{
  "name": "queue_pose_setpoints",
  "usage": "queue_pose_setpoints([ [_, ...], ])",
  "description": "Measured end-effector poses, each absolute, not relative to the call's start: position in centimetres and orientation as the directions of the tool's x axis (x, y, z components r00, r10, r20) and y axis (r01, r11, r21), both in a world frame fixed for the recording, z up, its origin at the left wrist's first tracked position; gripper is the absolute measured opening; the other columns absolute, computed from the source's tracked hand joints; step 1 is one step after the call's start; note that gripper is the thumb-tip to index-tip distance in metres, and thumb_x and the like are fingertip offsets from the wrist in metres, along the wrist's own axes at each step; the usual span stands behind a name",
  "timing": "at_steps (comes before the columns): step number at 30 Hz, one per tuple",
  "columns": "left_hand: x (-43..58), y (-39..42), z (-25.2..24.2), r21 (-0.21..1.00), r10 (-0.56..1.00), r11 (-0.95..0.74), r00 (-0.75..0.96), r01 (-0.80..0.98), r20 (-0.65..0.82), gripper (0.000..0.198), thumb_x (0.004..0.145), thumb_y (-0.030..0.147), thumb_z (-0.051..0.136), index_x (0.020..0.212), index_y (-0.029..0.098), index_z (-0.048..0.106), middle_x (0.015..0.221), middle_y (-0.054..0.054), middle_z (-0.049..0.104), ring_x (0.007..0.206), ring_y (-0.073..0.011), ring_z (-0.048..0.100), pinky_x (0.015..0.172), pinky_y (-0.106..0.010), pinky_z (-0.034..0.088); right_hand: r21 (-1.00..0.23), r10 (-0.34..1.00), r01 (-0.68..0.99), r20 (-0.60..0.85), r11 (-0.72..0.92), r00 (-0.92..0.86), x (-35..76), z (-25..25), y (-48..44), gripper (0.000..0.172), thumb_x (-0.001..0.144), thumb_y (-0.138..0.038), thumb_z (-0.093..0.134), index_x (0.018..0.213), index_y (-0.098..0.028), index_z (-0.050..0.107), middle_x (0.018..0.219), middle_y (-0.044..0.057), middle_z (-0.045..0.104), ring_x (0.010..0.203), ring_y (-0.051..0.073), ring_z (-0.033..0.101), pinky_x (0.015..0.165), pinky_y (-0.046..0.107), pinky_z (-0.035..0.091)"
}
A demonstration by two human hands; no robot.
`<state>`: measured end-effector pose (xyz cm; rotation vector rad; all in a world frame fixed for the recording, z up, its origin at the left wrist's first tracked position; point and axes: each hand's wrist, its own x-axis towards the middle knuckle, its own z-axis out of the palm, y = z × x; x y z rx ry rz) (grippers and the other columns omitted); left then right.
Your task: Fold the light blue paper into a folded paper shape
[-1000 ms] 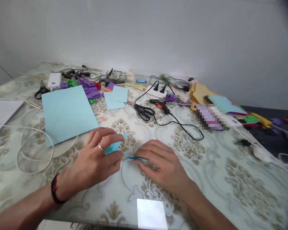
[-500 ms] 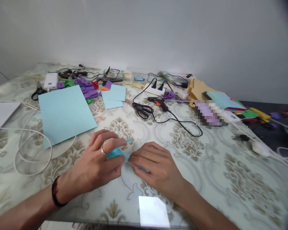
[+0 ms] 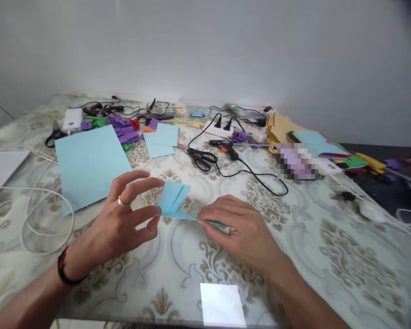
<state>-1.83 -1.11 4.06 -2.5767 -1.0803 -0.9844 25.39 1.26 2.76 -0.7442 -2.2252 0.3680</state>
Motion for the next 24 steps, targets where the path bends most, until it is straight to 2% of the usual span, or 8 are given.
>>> queue_pose_setpoints([
  [3,-2.1,-1.0,4.2,0.111,0.584,-0.723,0.516,0.682,0.626,0.017,0.085,0.004,0.071,0.084,0.021,0.066,0.136,-0.010,0.052,0.135,-0.0347,0.048,0.107,-0.052,0.048,-0.498,0.629,0.389,0.551,0.775,-0.548,25.8,2.9,1.4,0.010,0.093,-0.010,0.070,0.092,-0.021,0.070,0.086,0.000,0.078,0.077,0.015,0.073,0.078,0.031,0.054],
  [7,-2.4,-1.0,4.4,0.232,0.656,-0.685,0.446,0.691,0.608,0.018,0.087,0.005,0.066,0.090,0.023,0.067,0.136,-0.010,0.050,0.134,-0.0322,0.049,0.109,-0.053,0.048,-0.560,0.685,0.403,0.513,0.724,-0.517,26.1,3.1,1.6,0.010,0.092,-0.012,0.069,0.089,-0.022,0.071,0.085,-0.001,0.078,0.076,0.015,0.072,0.075,0.030,0.054],
  [10,-2.4,-1.1,4.3,0.398,0.748,-0.612,0.338,0.684,0.571,0.017,0.090,0.015,0.068,0.105,0.023,0.064,0.133,-0.011,0.054,0.128,-0.0285,0.057,0.105,-0.047,0.053,-0.609,0.736,0.425,0.470,0.670,-0.486,26.1,3.1,1.6,0.009,0.093,-0.016,0.069,0.087,-0.022,0.073,0.084,-0.001,0.078,0.076,0.016,0.072,0.073,0.030,0.055],
  [13,-1.9,-1.3,3.8,0.610,0.872,-0.482,0.275,0.629,0.405,0.041,0.090,0.033,0.075,0.126,0.022,0.058,0.124,-0.009,0.068,0.112,-0.0246,0.069,0.096,-0.040,0.060,-0.672,0.766,0.397,0.429,0.625,-0.478,25.8,3.1,1.4,0.009,0.093,-0.018,0.070,0.087,-0.023,0.074,0.084,0.000,0.078,0.076,0.016,0.072,0.072,0.030,0.056],
  [15,-1.3,-1.5,3.3,0.690,0.916,-0.401,0.261,0.603,0.304,0.047,0.090,0.039,0.076,0.131,0.023,0.058,0.116,-0.006,0.075,0.102,-0.0223,0.073,0.089,-0.035,0.061,-0.721,0.784,0.367,0.396,0.588,-0.478,25.5,3.0,1.2,0.008,0.093,-0.018,0.070,0.087,-0.022,0.075,0.084,0.001,0.077,0.075,0.016,0.072,0.072,0.029,0.056],
  [19,-0.5,-1.9,2.9,0.715,0.937,-0.338,0.292,0.611,0.194,0.018,0.098,0.039,0.067,0.102,0.023,0.075,0.090,0.001,0.080,0.075,-0.0157,0.072,0.066,-0.024,0.055,-0.799,0.810,0.319,0.320,0.509,-0.491,24.7,2.8,0.8,0.006,0.090,-0.017,0.073,0.088,-0.022,0.075,0.084,0.000,0.076,0.074,0.014,0.071,0.069,0.025,0.055],
  [21,-0.5,-2.0,3.0,0.723,0.940,-0.326,0.288,0.609,0.181,0.023,0.099,0.040,0.065,0.091,0.023,0.077,0.080,0.002,0.079,0.065,-0.0134,0.068,0.058,-0.022,0.050,-0.823,0.822,0.318,0.280,0.471,-0.495,24.6,2.7,0.7,0.005,0.089,-0.018,0.074,0.088,-0.023,0.075,0.085,-0.001,0.076,0.076,0.014,0.071,0.069,0.024,0.054],
  [24,-0.8,-2.0,3.4,0.736,0.948,-0.317,0.225,0.597,0.226,0.020,0.098,0.040,0.068,0.092,0.025,0.080,0.082,0.003,0.080,0.064,-0.0129,0.068,0.058,-0.021,0.049,-0.835,0.864,0.373,0.214,0.404,-0.456,24.8,2.7,0.9,0.002,0.090,-0.023,0.074,0.088,-0.022,0.075,0.085,-0.001,0.076,0.076,0.015,0.071,0.068,0.025,0.054],
])
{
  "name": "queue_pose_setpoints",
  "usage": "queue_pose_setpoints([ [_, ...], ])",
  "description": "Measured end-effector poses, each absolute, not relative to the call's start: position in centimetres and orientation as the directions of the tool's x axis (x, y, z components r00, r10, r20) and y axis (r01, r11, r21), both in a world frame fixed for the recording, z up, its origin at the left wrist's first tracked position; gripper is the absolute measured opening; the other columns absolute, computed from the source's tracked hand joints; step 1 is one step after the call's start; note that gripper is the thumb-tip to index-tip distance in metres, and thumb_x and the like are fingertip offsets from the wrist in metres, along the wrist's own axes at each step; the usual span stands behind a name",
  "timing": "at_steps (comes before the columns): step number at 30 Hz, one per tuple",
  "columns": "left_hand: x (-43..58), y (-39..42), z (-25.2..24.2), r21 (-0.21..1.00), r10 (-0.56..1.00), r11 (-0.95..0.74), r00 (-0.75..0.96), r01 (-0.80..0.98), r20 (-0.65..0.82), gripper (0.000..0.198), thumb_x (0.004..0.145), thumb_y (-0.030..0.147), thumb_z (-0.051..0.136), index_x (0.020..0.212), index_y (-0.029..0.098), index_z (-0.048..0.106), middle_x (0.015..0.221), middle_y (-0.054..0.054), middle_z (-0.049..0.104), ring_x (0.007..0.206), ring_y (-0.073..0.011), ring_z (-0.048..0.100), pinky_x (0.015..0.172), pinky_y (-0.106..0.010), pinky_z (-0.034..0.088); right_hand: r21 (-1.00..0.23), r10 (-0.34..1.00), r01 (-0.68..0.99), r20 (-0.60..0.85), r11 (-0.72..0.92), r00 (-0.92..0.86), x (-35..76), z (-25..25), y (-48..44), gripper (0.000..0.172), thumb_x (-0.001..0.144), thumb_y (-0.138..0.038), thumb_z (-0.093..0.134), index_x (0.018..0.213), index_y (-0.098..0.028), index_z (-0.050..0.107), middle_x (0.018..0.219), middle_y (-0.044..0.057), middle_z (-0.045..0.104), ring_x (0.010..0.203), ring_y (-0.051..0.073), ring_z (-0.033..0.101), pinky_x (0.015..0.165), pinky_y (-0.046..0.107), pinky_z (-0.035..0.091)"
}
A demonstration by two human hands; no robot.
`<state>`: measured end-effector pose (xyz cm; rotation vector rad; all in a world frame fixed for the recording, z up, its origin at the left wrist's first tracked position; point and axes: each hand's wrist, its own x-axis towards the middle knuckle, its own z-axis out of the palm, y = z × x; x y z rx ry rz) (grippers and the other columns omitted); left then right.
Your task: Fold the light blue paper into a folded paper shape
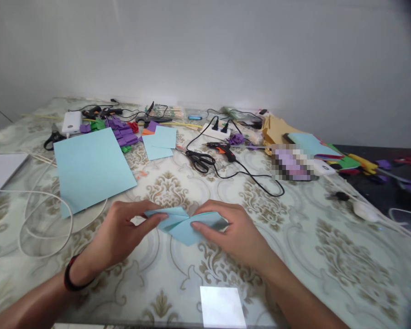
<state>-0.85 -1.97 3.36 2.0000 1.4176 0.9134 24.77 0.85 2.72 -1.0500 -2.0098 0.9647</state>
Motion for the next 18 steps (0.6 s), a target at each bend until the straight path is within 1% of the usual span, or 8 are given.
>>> queue_pose_setpoints([
  [3,-1.2,-1.8,3.6,0.725,0.947,-0.316,0.167,0.611,0.273,0.017,0.095,0.038,0.070,0.091,0.025,0.080,0.074,0.005,0.076,0.058,-0.0111,0.063,0.057,-0.020,0.047,-0.817,0.904,0.443,0.204,0.368,-0.375,25.1,2.6,1.1,0.007,0.090,-0.029,0.073,0.088,-0.022,0.074,0.077,-0.001,0.073,0.069,0.016,0.066,0.062,0.026,0.050],
  [5,-1.3,-1.7,3.7,0.730,0.954,-0.295,0.149,0.617,0.259,0.020,0.095,0.039,0.070,0.086,0.024,0.079,0.065,0.006,0.069,0.053,-0.0101,0.056,0.052,-0.020,0.043,-0.821,0.911,0.435,0.227,0.369,-0.344,25.3,2.4,1.2,0.008,0.090,-0.029,0.074,0.094,-0.023,0.075,0.079,-0.001,0.073,0.069,0.016,0.065,0.062,0.027,0.050],
  [7,-1.6,-1.5,3.7,0.752,0.969,-0.248,0.145,0.611,0.202,0.027,0.095,0.044,0.068,0.080,0.022,0.076,0.059,0.006,0.063,0.051,-0.0105,0.050,0.048,-0.021,0.038,-0.852,0.899,0.361,0.247,0.379,-0.363,25.5,2.2,1.4,0.010,0.091,-0.029,0.073,0.099,-0.024,0.076,0.088,0.001,0.075,0.077,0.017,0.068,0.068,0.028,0.053],
  [9,-2.1,-1.3,3.6,0.780,0.979,-0.201,0.147,0.593,0.140,0.034,0.095,0.047,0.066,0.074,0.021,0.071,0.057,0.005,0.057,0.051,-0.0111,0.047,0.046,-0.022,0.034,-0.892,0.878,0.252,0.254,0.374,-0.406,25.6,2.0,1.6,0.009,0.093,-0.029,0.072,0.099,-0.024,0.077,0.096,0.004,0.076,0.085,0.019,0.070,0.071,0.028,0.054],
  [11,-2.7,-1.0,3.5,0.807,0.980,-0.176,0.180,0.563,0.088,0.038,0.097,0.049,0.062,0.073,0.020,0.067,0.059,0.004,0.057,0.055,-0.0122,0.049,0.048,-0.022,0.036,-0.926,0.860,0.152,0.249,0.347,-0.446,25.9,2.0,1.7,0.008,0.094,-0.029,0.071,0.096,-0.024,0.078,0.099,0.006,0.075,0.089,0.019,0.070,0.067,0.027,0.053],
  [14,-3.4,-0.5,3.6,0.830,0.969,-0.175,0.243,0.529,0.049,0.037,0.101,0.047,0.056,0.080,0.020,0.070,0.067,0.002,0.065,0.064,-0.0152,0.058,0.057,-0.023,0.046,-0.955,0.848,0.039,0.240,0.293,-0.473,26.2,2.3,1.9,0.012,0.096,-0.032,0.069,0.092,-0.023,0.076,0.102,0.008,0.074,0.085,0.019,0.069,0.065,0.027,0.055],
  [16,-3.6,-0.4,3.6,0.833,0.967,-0.185,0.247,0.521,0.061,0.037,0.102,0.047,0.054,0.081,0.020,0.071,0.069,0.001,0.068,0.066,-0.0165,0.062,0.061,-0.024,0.050,-0.969,0.843,0.005,0.212,0.247,-0.494,26.4,2.6,1.9,0.017,0.097,-0.037,0.066,0.095,-0.022,0.074,0.101,0.008,0.073,0.080,0.019,0.068,0.067,0.030,0.057],
  [18,-3.7,-0.3,3.6,0.840,0.969,-0.195,0.235,0.507,0.083,0.037,0.102,0.046,0.054,0.081,0.020,0.071,0.069,0.000,0.070,0.066,-0.0169,0.064,0.062,-0.025,0.053,-0.981,0.840,-0.002,0.169,0.196,-0.516,26.4,2.8,1.9,0.021,0.097,-0.041,0.065,0.102,-0.021,0.073,0.096,0.007,0.072,0.077,0.019,0.067,0.069,0.032,0.059],
])
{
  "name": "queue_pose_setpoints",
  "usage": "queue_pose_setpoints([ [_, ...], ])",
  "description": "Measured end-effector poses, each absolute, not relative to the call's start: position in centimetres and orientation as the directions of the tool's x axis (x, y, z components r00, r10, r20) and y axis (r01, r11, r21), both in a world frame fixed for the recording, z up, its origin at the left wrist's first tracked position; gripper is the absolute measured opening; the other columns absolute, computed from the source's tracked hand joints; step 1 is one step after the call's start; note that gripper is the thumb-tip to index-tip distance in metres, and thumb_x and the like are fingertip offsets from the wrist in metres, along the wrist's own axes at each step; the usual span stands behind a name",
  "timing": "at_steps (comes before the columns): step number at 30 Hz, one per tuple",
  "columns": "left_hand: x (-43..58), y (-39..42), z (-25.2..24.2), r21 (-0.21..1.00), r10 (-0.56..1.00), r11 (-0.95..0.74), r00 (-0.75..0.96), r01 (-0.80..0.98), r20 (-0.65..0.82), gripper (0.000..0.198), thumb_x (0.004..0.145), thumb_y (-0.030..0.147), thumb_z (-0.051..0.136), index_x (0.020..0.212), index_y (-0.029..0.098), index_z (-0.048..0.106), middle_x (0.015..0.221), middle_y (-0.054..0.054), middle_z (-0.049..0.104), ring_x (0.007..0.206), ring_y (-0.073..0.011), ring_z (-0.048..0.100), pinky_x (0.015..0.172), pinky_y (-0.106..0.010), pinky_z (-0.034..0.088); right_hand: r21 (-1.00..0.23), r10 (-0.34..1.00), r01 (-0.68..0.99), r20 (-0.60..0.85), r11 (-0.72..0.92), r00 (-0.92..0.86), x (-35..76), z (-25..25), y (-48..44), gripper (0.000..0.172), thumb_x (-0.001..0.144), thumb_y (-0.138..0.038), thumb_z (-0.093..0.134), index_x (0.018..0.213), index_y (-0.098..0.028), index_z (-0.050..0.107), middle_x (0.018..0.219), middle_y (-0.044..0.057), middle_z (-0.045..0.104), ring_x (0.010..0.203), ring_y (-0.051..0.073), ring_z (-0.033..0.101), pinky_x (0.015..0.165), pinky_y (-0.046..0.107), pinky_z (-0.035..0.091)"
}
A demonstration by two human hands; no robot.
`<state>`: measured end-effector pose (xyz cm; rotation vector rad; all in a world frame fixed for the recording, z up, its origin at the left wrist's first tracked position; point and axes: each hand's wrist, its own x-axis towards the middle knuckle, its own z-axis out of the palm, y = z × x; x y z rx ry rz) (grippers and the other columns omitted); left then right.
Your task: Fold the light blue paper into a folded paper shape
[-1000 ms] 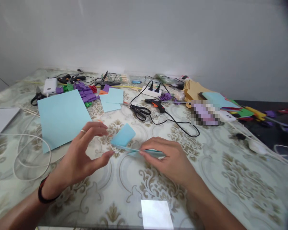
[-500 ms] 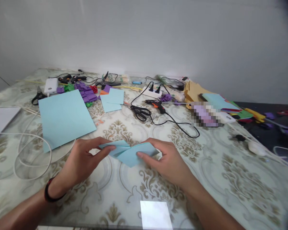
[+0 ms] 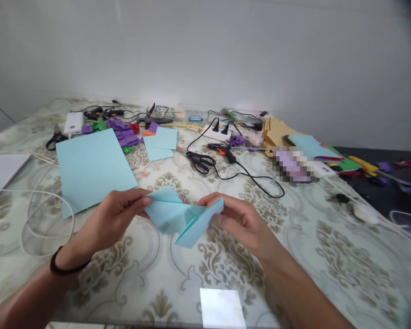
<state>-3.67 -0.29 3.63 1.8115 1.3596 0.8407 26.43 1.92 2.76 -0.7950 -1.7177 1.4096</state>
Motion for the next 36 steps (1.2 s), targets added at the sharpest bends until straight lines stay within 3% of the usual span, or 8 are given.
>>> queue_pose_setpoints([
  [10,-3.1,-0.5,3.8,0.882,0.970,-0.196,0.215,0.428,0.111,0.032,0.102,0.043,0.057,0.087,0.021,0.073,0.070,0.001,0.067,0.065,-0.0141,0.060,0.059,-0.022,0.049,-0.997,0.863,-0.037,0.071,0.061,-0.501,26.2,1.8,2.3,0.021,0.094,-0.041,0.072,0.094,-0.020,0.068,0.082,0.002,0.067,0.070,0.016,0.067,0.067,0.030,0.060],
  [16,-2.0,-0.6,3.4,0.948,0.992,-0.116,0.078,0.297,0.097,0.032,0.088,0.043,0.077,0.112,0.022,0.069,0.067,0.006,0.058,0.046,-0.0058,0.039,0.037,-0.016,0.027,-0.992,0.838,-0.127,0.070,0.000,-0.541,26.0,1.3,2.2,0.023,0.092,-0.043,0.074,0.093,-0.021,0.068,0.089,0.004,0.068,0.071,0.017,0.067,0.067,0.033,0.060],
  [19,-2.2,-0.6,3.0,0.925,0.988,-0.150,0.097,0.348,0.124,0.041,0.090,0.042,0.077,0.126,0.026,0.065,0.077,0.003,0.066,0.046,-0.0053,0.043,0.036,-0.015,0.031,-0.992,0.838,-0.126,0.087,0.021,-0.539,25.8,1.3,2.1,0.035,0.089,-0.054,0.074,0.083,-0.020,0.065,0.099,0.007,0.067,0.074,0.018,0.062,0.063,0.031,0.054],
  [22,-2.7,-0.7,2.9,0.866,0.954,-0.296,0.161,0.402,0.251,0.066,0.092,0.037,0.076,0.151,0.035,0.048,0.128,-0.007,0.070,0.082,-0.0147,0.070,0.059,-0.019,0.058,-0.992,0.835,-0.120,0.105,0.047,-0.540,25.8,1.2,2.3,0.044,0.085,-0.061,0.073,0.074,-0.020,0.060,0.102,0.009,0.066,0.076,0.019,0.059,0.059,0.029,0.047],
  [25,-3.2,-0.8,3.0,0.769,0.903,-0.424,0.290,0.479,0.317,0.074,0.092,0.034,0.077,0.157,0.038,0.041,0.155,-0.010,0.054,0.130,-0.0267,0.062,0.087,-0.028,0.064,-0.989,0.842,-0.137,0.113,0.047,-0.528,25.9,1.0,2.5,0.047,0.083,-0.063,0.074,0.071,-0.020,0.056,0.104,0.010,0.065,0.079,0.021,0.060,0.060,0.030,0.047],
  [27,-3.3,-0.9,3.2,0.713,0.889,-0.449,0.351,0.538,0.295,0.064,0.092,0.032,0.076,0.150,0.037,0.052,0.157,-0.008,0.051,0.140,-0.0291,0.054,0.089,-0.030,0.065,-0.989,0.850,-0.149,0.089,0.013,-0.519,26.0,0.7,2.6,0.048,0.083,-0.065,0.072,0.071,-0.021,0.054,0.109,0.011,0.066,0.083,0.023,0.063,0.063,0.032,0.051],
  [30,-3.2,-0.8,3.3,0.680,0.897,-0.437,0.333,0.588,0.289,0.041,0.094,0.030,0.073,0.135,0.032,0.067,0.146,-0.009,0.058,0.135,-0.0277,0.059,0.086,-0.029,0.066,-0.977,0.859,-0.197,0.027,-0.087,-0.512,26.1,0.8,2.7,0.050,0.079,-0.067,0.075,0.075,-0.023,0.053,0.117,0.013,0.067,0.093,0.028,0.068,0.069,0.037,0.057],
  [36,-2.9,-0.5,3.3,0.639,0.862,-0.506,0.321,0.579,0.392,0.020,0.099,0.022,0.063,0.113,0.024,0.076,0.127,-0.011,0.069,0.132,-0.0272,0.061,0.098,-0.037,0.059,-0.931,0.866,-0.289,-0.053,-0.223,-0.498,25.8,1.5,2.2,0.032,0.072,-0.041,0.092,0.088,-0.025,0.070,0.114,0.004,0.072,0.077,0.016,0.068,0.069,0.031,0.061],
])
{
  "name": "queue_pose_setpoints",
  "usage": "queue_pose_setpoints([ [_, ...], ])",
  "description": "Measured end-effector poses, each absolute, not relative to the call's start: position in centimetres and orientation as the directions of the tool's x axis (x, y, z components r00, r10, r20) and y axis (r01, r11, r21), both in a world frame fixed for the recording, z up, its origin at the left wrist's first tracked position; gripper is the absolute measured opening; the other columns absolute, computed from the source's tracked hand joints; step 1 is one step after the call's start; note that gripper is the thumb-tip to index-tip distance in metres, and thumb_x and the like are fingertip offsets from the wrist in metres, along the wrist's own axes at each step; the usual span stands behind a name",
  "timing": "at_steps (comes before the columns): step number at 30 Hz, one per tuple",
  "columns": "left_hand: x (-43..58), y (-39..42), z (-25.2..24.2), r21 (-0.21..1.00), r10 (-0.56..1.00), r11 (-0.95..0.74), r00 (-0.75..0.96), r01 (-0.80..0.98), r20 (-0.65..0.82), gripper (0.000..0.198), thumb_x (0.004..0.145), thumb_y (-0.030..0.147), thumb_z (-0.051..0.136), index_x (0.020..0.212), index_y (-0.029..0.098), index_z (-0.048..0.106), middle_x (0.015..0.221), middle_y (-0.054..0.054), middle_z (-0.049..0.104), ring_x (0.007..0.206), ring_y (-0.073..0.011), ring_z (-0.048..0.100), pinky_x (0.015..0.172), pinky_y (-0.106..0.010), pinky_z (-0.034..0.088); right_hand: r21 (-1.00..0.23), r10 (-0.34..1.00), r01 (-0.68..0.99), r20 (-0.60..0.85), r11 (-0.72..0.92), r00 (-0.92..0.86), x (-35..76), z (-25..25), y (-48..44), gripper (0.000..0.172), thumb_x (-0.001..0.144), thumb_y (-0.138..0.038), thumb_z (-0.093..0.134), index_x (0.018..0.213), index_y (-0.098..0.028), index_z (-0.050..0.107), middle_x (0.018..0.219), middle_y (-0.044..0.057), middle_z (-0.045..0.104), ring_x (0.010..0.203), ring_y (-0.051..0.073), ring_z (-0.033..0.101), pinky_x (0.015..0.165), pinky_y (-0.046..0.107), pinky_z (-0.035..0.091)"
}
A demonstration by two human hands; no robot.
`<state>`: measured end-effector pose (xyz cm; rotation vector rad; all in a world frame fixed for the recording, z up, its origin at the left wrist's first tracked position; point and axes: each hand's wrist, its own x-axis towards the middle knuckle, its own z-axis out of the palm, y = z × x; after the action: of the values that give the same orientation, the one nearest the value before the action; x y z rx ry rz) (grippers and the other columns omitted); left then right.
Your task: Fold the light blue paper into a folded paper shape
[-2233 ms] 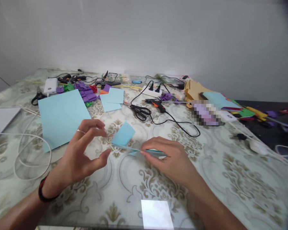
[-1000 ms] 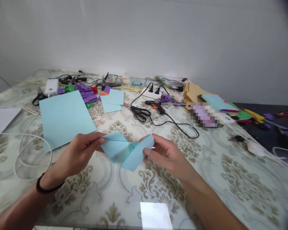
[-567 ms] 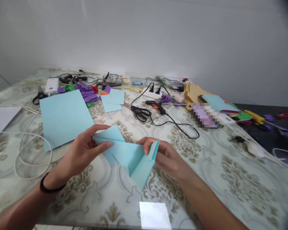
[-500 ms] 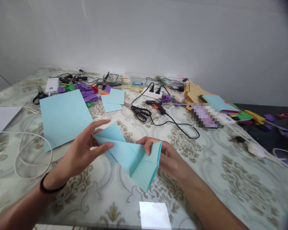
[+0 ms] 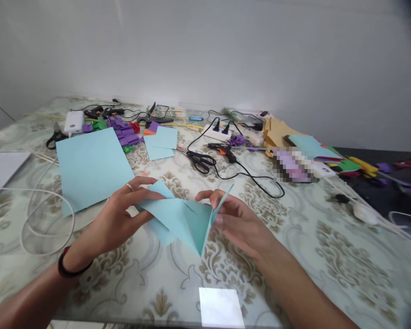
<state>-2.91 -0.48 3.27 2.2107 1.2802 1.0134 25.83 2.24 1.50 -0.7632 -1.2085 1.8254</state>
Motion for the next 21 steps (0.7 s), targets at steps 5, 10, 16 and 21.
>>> queue_pose_setpoints([
  [5,-2.90,-0.47,3.51,0.701,0.917,-0.398,0.270,0.592,0.293,0.022,0.101,0.035,0.061,0.096,0.023,0.079,0.134,-0.008,0.068,0.122,-0.0278,0.065,0.096,-0.037,0.057,-0.914,0.886,-0.296,-0.123,-0.276,-0.447,25.46,1.37,2.27,0.027,0.073,-0.040,0.092,0.089,-0.022,0.078,0.084,0.003,0.074,0.074,0.017,0.069,0.068,0.031,0.061],
  [10,-2.69,-0.25,3.14,0.807,0.957,-0.258,0.252,0.531,0.141,0.036,0.101,0.045,0.061,0.080,0.020,0.075,0.136,-0.006,0.067,0.111,-0.0252,0.068,0.091,-0.035,0.055,-0.867,0.903,-0.377,-0.165,-0.324,-0.396,25.04,1.27,2.41,0.028,0.079,-0.043,0.087,0.083,-0.018,0.078,0.073,0.003,0.073,0.064,0.017,0.067,0.055,0.029,0.060],
  [16,-2.54,-0.30,3.16,0.890,0.955,-0.232,0.264,0.392,0.133,0.025,0.094,0.042,0.071,0.113,0.027,0.076,0.145,-0.009,0.062,0.132,-0.0312,0.058,0.095,-0.037,0.055,-0.873,0.927,-0.397,-0.143,-0.283,-0.346,25.06,1.19,2.47,0.026,0.083,-0.043,0.085,0.083,-0.019,0.076,0.074,0.001,0.074,0.063,0.017,0.070,0.063,0.033,0.065],
  [21,-2.61,-0.43,3.15,0.963,0.982,-0.106,0.177,0.247,0.063,0.037,0.089,0.043,0.077,0.123,0.028,0.073,0.125,-0.009,0.070,0.082,-0.0174,0.065,0.058,-0.023,0.048,-0.896,0.937,-0.400,-0.048,-0.194,-0.346,25.29,1.31,2.63,0.024,0.083,-0.044,0.084,0.088,-0.022,0.077,0.086,0.002,0.077,0.076,0.020,0.072,0.072,0.039,0.066],
])
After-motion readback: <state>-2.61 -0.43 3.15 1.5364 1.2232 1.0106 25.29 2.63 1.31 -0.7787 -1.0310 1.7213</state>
